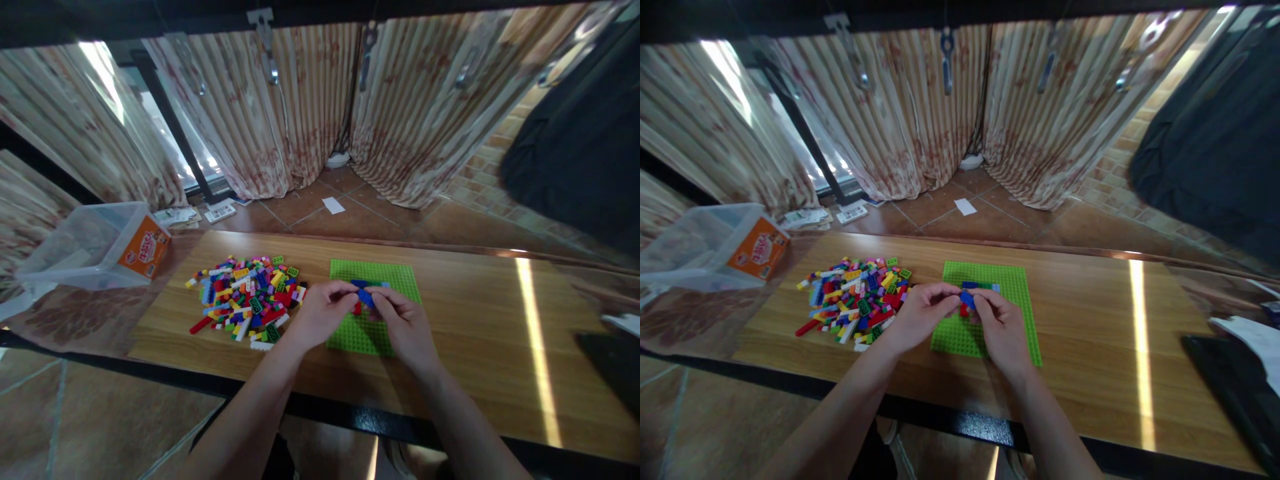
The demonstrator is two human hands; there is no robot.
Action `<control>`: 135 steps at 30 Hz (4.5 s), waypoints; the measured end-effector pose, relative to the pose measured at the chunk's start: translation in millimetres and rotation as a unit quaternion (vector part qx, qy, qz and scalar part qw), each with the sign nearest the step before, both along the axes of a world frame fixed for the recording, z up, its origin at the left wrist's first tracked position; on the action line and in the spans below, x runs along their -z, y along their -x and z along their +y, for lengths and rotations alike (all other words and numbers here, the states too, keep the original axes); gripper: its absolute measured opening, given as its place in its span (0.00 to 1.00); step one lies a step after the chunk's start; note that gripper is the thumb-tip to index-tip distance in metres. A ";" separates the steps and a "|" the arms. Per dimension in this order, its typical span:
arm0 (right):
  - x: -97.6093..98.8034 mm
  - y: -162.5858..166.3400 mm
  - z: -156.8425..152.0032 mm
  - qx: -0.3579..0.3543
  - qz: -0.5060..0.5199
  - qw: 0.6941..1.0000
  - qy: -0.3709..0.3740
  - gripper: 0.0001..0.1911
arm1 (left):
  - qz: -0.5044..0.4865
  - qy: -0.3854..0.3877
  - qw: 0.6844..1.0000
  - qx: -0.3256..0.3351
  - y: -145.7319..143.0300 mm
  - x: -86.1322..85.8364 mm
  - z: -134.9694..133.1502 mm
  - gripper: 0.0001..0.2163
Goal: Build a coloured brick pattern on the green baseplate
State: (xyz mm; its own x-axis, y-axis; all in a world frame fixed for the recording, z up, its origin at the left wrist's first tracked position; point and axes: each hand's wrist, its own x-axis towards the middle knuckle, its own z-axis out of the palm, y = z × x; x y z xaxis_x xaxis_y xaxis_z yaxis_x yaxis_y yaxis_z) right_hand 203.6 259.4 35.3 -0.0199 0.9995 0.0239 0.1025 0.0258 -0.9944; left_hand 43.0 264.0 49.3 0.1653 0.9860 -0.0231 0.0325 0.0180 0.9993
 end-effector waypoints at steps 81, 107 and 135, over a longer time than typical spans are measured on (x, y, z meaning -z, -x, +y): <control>9.3 -28.1 -0.2 -0.121 -0.361 0.918 -0.109 0.07 | 0.371 0.004 0.927 0.059 0.5 -2.7 -0.7 0.10; 13.0 -22.3 1.5 -0.104 -0.358 0.923 -0.095 0.04 | 0.415 0.026 0.909 0.000 -13.1 -1.7 -4.0 0.10; 16.6 -23.4 3.6 -0.090 -0.371 0.921 -0.078 0.05 | 0.456 0.037 0.889 0.010 -16.5 1.1 0.3 0.10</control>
State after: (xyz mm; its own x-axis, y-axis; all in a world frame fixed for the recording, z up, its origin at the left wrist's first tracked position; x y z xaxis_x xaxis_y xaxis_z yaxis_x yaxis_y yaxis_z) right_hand 227.0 263.0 18.6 -0.2533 0.9640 0.0803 0.7329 0.2454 -0.6345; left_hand 59.5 264.3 48.2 0.0622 0.9734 -0.2203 0.8299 0.0722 0.5533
